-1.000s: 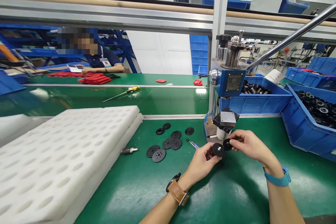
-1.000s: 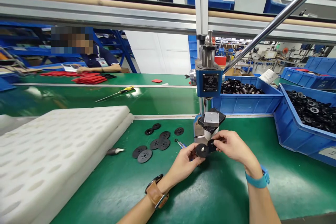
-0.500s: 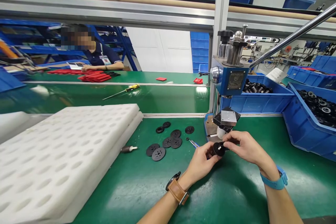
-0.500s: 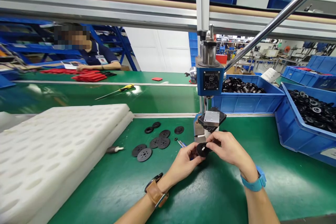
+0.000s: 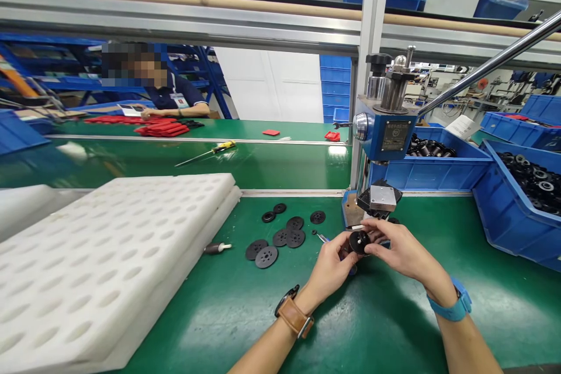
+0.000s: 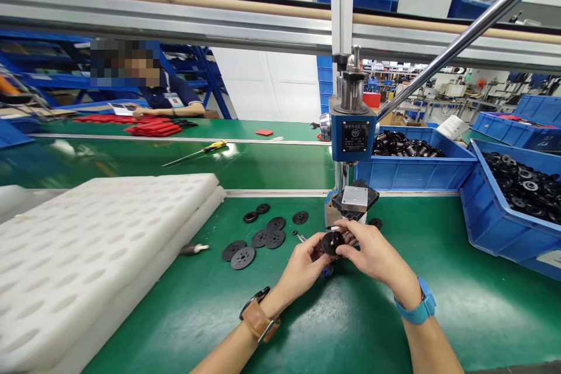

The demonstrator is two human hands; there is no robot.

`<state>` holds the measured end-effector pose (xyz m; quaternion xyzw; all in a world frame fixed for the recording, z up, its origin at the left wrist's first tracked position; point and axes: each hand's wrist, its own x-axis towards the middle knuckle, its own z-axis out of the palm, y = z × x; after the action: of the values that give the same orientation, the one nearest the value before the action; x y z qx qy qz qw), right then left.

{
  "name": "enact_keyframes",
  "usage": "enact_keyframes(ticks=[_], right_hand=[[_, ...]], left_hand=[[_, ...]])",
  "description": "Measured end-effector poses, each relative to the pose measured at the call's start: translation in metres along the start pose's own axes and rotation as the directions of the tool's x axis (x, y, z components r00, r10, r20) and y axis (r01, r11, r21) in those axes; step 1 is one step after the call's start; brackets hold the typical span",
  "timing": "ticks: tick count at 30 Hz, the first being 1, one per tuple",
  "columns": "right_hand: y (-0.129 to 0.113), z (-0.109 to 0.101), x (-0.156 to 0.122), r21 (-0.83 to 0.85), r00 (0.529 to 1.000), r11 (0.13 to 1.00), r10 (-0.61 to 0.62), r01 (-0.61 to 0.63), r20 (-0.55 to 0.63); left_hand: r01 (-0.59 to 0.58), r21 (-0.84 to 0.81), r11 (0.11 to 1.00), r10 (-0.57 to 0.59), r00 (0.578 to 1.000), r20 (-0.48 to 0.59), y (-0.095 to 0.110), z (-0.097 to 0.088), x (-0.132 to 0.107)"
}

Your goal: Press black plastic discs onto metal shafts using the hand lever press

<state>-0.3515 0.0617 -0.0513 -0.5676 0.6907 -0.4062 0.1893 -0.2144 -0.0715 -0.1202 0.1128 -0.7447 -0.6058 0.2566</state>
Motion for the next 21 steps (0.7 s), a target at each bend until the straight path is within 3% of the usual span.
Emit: enact_keyframes(ticks=[4, 11, 21], right_hand=[[-0.003, 0.002, 0.000, -0.085, 1.000, 0.996, -0.009, 0.009, 0.010], [-0.010, 0.013, -0.001, -0.064, 1.000, 0.998, 0.014, -0.016, -0.020], [-0.007, 0.034, 0.006, -0.115, 0.981, 0.990, -0.097, 0.079, -0.167]], left_hand=[[-0.063, 0.057, 0.996, 0.064, 0.998, -0.010, 0.003, -0.006, 0.001], [-0.074, 0.101, 0.992, 0.076, 0.997, -0.015, 0.005, -0.015, 0.004], [-0.052, 0.047, 0.998, 0.055, 0.997, -0.063, -0.006, -0.023, 0.008]])
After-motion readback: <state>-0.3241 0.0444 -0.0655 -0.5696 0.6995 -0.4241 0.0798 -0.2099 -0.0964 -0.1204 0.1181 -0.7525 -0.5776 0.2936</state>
